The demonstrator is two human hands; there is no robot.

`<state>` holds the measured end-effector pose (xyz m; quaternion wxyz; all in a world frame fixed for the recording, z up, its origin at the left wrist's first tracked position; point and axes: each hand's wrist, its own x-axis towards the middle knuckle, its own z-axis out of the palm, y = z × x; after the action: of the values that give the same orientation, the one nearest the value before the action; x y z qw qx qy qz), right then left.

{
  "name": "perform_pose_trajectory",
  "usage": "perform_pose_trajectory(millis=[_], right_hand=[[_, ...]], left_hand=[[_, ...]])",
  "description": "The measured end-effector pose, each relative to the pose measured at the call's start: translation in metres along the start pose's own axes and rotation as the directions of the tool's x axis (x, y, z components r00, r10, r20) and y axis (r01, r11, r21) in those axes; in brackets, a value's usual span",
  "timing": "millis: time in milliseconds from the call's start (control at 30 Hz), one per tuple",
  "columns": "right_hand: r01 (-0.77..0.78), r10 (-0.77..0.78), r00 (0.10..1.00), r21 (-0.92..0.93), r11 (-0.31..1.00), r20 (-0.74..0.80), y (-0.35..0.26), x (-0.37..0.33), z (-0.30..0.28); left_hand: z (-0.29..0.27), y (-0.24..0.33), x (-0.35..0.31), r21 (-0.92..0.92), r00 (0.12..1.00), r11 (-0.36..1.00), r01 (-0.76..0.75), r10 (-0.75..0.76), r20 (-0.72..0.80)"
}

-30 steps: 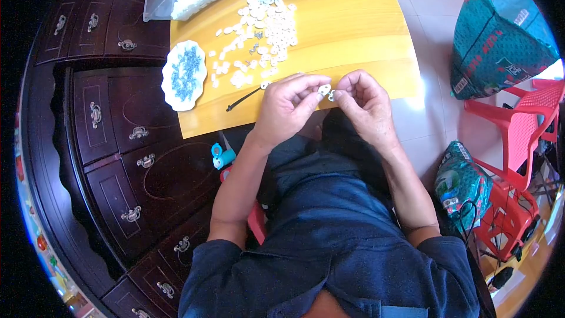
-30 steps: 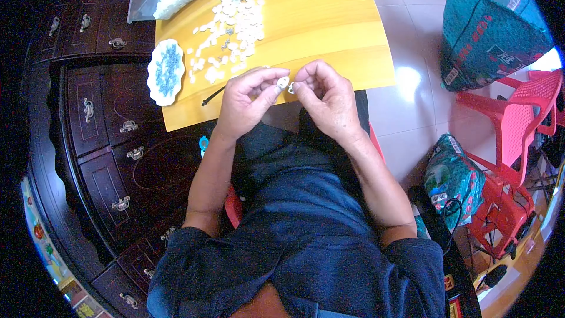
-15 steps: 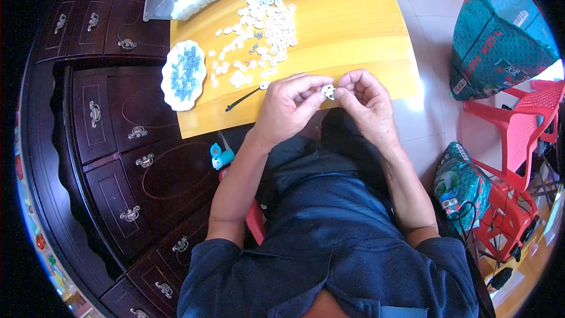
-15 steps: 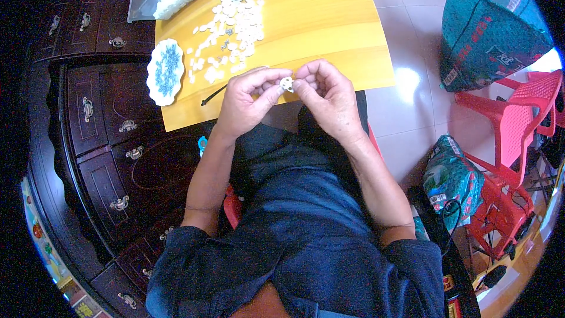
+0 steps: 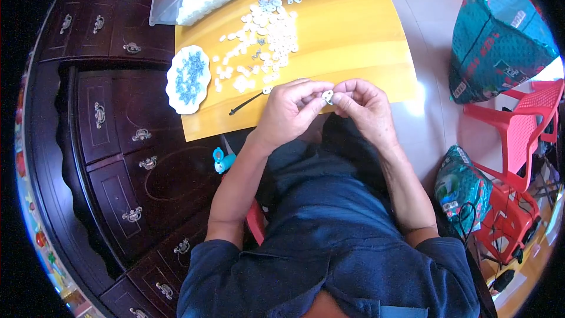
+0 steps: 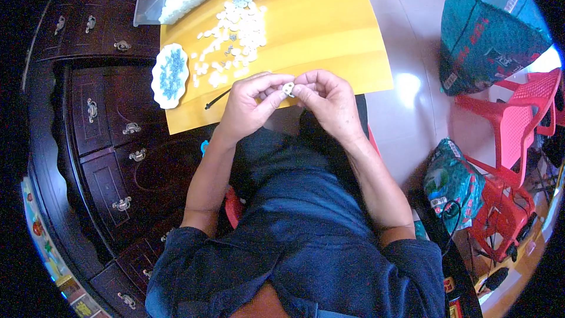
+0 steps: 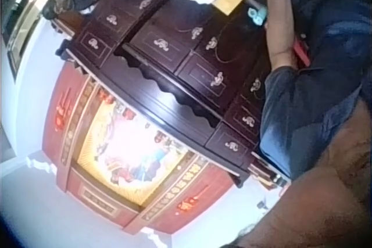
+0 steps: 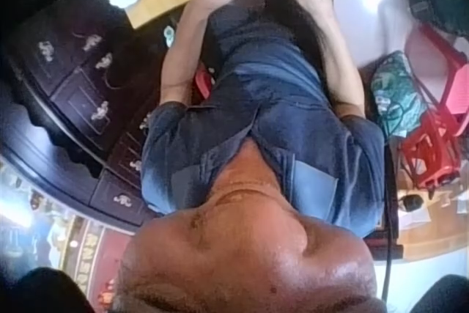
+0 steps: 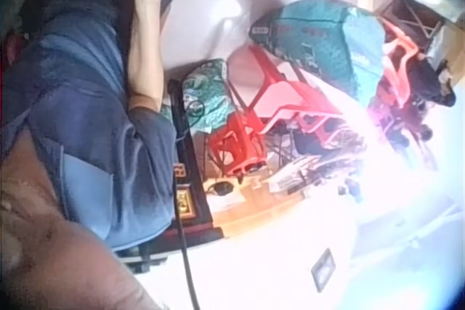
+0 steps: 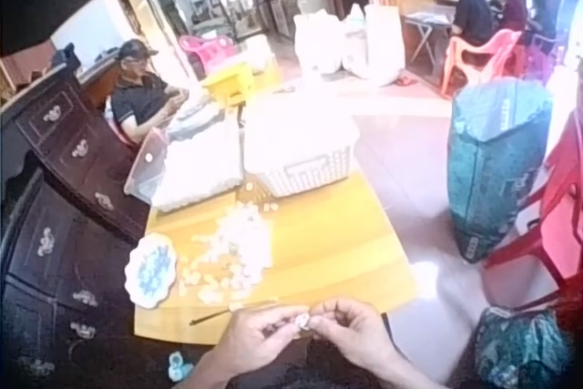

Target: Assembling small white plastic components by hand and using tweezers to manipulate smaller parts.

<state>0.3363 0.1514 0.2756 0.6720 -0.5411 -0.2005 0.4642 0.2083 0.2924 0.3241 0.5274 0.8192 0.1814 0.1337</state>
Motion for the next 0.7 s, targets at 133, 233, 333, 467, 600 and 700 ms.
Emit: perform_pose_trajectory(millis=[133,233,333,467,600,700], right_hand=[[0.007,-0.001,0.998,0.095,0.995,-0.068,-0.002,-0.002,0.008],[0.078,-0.06,0.992,0.171,0.982,-0.11,0.005,-0.003,0.01],[0.109,-0.081,0.988,0.235,0.966,-0.128,0.005,-0.004,0.013],[0.131,-0.092,0.983,0.26,0.957,-0.157,0.007,-0.005,0.016],[0.151,-0.086,0.971,0.292,0.944,-0.225,0.005,-0.006,0.02],[0.161,-0.086,0.966,0.304,0.939,-0.244,0.004,-0.006,0.021]], left_hand=[[0.001,0.0,0.002,0.036,0.999,0.998,-0.051,0.051,-0.005],[0.001,0.004,0.004,0.09,0.998,0.994,-0.054,0.054,0.013],[0.003,0.005,0.005,0.087,0.999,0.995,-0.053,0.053,-0.003],[0.006,0.012,0.004,0.119,1.0,0.993,-0.01,0.011,-0.008],[0.018,0.024,0.008,0.461,0.978,0.88,-0.112,0.18,-0.106],[0.028,0.018,0.008,0.561,0.955,0.81,-0.167,0.275,-0.112]])
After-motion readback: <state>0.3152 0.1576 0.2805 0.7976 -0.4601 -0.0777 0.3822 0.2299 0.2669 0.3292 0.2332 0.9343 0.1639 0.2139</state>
